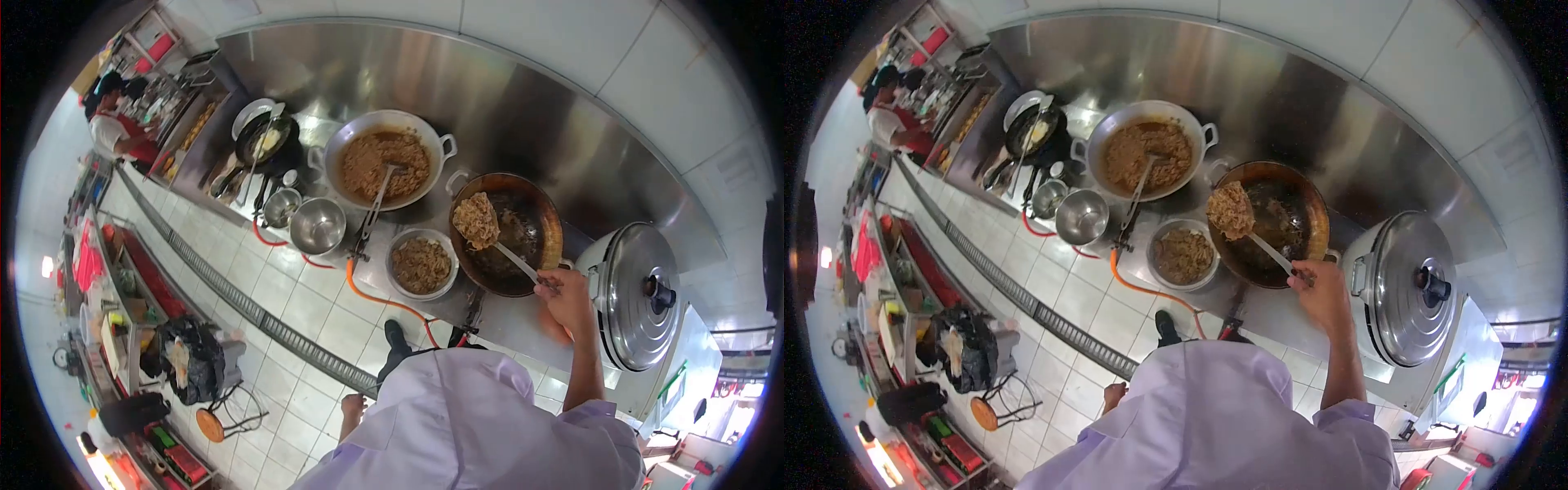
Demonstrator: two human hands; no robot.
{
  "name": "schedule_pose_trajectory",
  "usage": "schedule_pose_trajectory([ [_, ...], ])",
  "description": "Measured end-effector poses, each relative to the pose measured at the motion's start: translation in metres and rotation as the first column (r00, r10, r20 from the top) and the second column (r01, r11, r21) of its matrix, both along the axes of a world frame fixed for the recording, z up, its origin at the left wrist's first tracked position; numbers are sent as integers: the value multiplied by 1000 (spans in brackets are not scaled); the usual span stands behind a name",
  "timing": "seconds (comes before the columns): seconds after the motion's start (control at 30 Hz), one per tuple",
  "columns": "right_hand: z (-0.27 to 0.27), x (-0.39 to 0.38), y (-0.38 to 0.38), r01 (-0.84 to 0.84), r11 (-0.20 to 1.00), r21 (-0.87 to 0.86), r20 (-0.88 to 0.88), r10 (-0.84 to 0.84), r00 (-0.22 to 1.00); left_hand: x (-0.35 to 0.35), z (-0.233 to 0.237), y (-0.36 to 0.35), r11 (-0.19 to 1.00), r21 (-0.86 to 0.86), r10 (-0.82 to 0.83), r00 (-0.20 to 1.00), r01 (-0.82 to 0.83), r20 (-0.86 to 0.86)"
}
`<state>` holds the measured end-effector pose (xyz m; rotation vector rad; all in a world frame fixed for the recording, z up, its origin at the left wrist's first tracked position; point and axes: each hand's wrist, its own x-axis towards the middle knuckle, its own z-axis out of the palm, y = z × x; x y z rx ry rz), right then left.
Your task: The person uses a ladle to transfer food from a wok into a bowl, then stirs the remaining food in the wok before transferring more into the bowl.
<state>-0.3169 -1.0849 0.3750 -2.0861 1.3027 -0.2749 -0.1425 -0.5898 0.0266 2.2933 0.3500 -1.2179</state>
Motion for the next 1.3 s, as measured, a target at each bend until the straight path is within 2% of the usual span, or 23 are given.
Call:
schedule_pose_trajectory([
  [0.07, -9, 11, 2, -39, 998, 51, 25, 38, 999, -7, -9, 7, 999, -7, -32, 999, 32, 14],
  [0.1, -15, 15, 4, -61, 994, 90, 50, 57, 997, -11, -36, 30, 946, -75, -309, 947, 316, 87],
  [0.2, -47, 34, 11, -127, 981, 149, 83, 116, 990, -23, -42, 40, 953, 29, -304, 948, 302, 97],
  [0.23, -55, 43, 14, -135, 980, 148, 82, 123, 989, -23, -16, 24, 971, 134, -201, 980, 198, 6],
  [0.27, -64, 52, 19, -163, 974, 159, 63, 155, 986, -24, -18, 27, 972, 133, -195, 981, 192, 5],
  [0.33, -95, 67, 25, -198, 966, 169, 43, 193, 980, -30, -46, 47, 901, 159, -409, 913, 403, 4],
  [0.4, -137, 77, 33, -356, 934, -29, -217, 341, 915, -37, -53, 54, 909, 126, -405, 913, 398, 41],
  [0.43, -151, 83, 39, -362, 932, -29, -219, 348, 912, -40, -54, 57, 912, 95, -406, 911, 399, 77],
  [0.5, -177, 91, 52, -377, 926, -24, -388, 339, 857, -44, -56, 59, 905, 93, -423, 902, 415, 83],
  [0.57, -210, 89, 67, -358, 932, -59, -367, 313, 876, -45, -56, 57, 896, 89, -442, 892, 435, 91],
  [0.63, -210, 93, 78, -304, 950, -69, -372, 258, 892, -46, -54, 53, 677, 256, -728, 678, 690, 100],
  [0.67, -205, 92, 81, -310, 948, -69, -372, 263, 890, -48, -55, 52, 682, 255, -724, 683, 686, 100],
  [0.73, -199, 91, 86, -320, 945, -62, -344, 281, 896, -51, -55, 53, 568, 315, -818, 562, 760, 119],
  [0.77, -200, 90, 87, -319, 946, -57, -347, 281, 895, -53, -55, 57, 566, 314, -820, 561, 763, 113],
  [0.83, -200, 88, 85, -343, 937, -60, -322, 307, 895, -53, -57, 61, 722, 130, -692, 706, 680, 150],
  [0.87, -200, 87, 83, -337, 939, -63, -322, 301, 898, -53, -61, 61, 719, 129, -695, 702, 683, 153],
  [0.93, -203, 82, 81, -321, 942, -95, -262, 287, 921, -56, -69, 69, 854, 113, -520, 841, 508, 148],
  [0.97, -197, 80, 80, -316, 944, -93, -261, 283, 923, -54, -70, 72, 851, 115, -525, 838, 513, 147],
  [1.03, -183, 70, 73, -309, 937, -162, -84, 299, 951, -48, -74, 76, 936, -20, -344, 927, 350, 147],
  [1.07, -163, 67, 70, -300, 940, -164, -83, 290, 953, -42, -58, 65, 933, -21, -352, 924, 359, 149],
  [1.13, -115, 59, 60, -131, 982, 137, -13, 134, 991, -30, 2, 29, 993, 50, 110, 994, -109, -4],
  [1.27, -87, 6, 5, 22, 992, 125, -20, -20, 1000, -16, 14, 19, 991, 37, 126, 992, -126, -10],
  [1.3, -82, -11, -14, 68, 990, 123, -62, -60, 996, -15, -12, 35, 989, 48, -144, 989, 142, 46],
])
